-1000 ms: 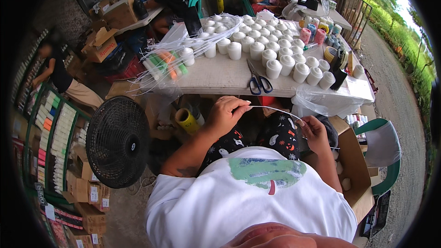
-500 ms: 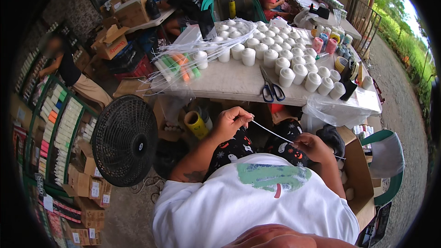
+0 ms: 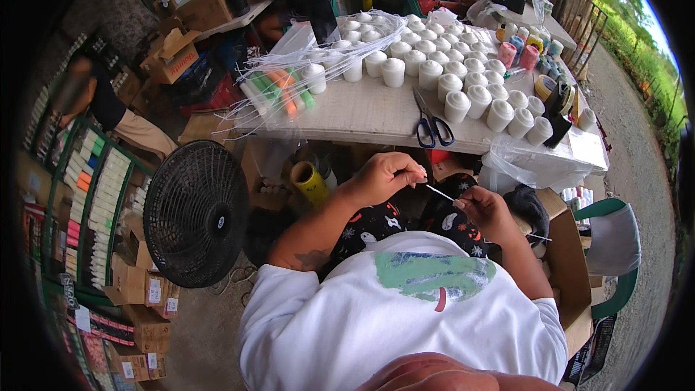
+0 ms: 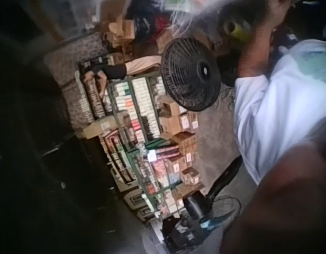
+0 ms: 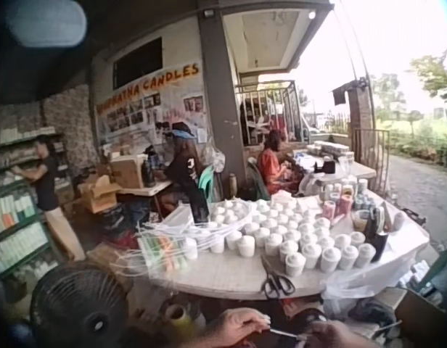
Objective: The person inserts a wick into a white cylindrical candle, ties the wick, and trims the excess with scissors. The person repeats this process for multiple candles, placing finished units on the table.
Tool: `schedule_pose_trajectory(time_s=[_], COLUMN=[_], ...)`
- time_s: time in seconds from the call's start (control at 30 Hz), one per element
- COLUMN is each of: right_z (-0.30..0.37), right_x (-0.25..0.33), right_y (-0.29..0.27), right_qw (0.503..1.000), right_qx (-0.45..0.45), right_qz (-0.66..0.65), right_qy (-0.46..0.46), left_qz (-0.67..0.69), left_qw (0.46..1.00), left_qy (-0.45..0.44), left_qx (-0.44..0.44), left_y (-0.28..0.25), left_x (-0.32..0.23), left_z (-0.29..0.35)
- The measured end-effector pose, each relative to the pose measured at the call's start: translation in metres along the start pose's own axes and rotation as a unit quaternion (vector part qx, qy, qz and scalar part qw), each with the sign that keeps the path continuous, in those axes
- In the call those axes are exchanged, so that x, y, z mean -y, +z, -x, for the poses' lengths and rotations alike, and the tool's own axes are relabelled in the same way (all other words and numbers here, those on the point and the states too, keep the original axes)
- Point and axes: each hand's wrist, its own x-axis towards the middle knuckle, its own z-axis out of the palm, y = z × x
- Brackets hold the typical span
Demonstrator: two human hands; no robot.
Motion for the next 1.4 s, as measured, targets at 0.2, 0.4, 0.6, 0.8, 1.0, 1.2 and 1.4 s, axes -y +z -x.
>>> schedule_pose_trajectory(time_s=[0.2,0.4,0.6,0.8,1.0,1.2,1.4], right_z=[-0.003,0.000,0.016,0.020,0.013,0.013,0.025], right_x=[0.003,-0.012,-0.042,-0.051,-0.046,-0.032,-0.004], right_y=[-0.023,-0.027,-0.034,-0.034,-0.025,-0.020,-0.034], right_qw=[0.999,0.996,0.990,0.983,0.989,0.993,0.992], right_qx=[-0.030,-0.047,-0.063,-0.080,-0.065,-0.046,-0.067], right_qz=[-0.021,-0.072,-0.122,-0.161,-0.129,-0.107,-0.104], right_qy=[-0.019,-0.020,0.007,0.025,0.009,-0.012,-0.032], left_qz=[-0.203,-0.455,-0.445,-0.428,-0.436,-0.358,-0.229], left_qw=[0.958,0.818,0.818,0.826,0.834,0.865,0.905], left_qy=[-0.106,-0.334,-0.331,-0.351,-0.303,-0.131,-0.055], left_qx=[-0.174,-0.111,-0.154,-0.106,-0.149,-0.325,-0.354], left_y=[-0.067,-0.104,-0.121,-0.124,-0.107,-0.103,-0.074], left_x=[0.060,0.128,0.161,0.153,0.146,0.194,0.156], left_z=[-0.066,-0.146,-0.175,-0.183,-0.161,-0.148,-0.106])
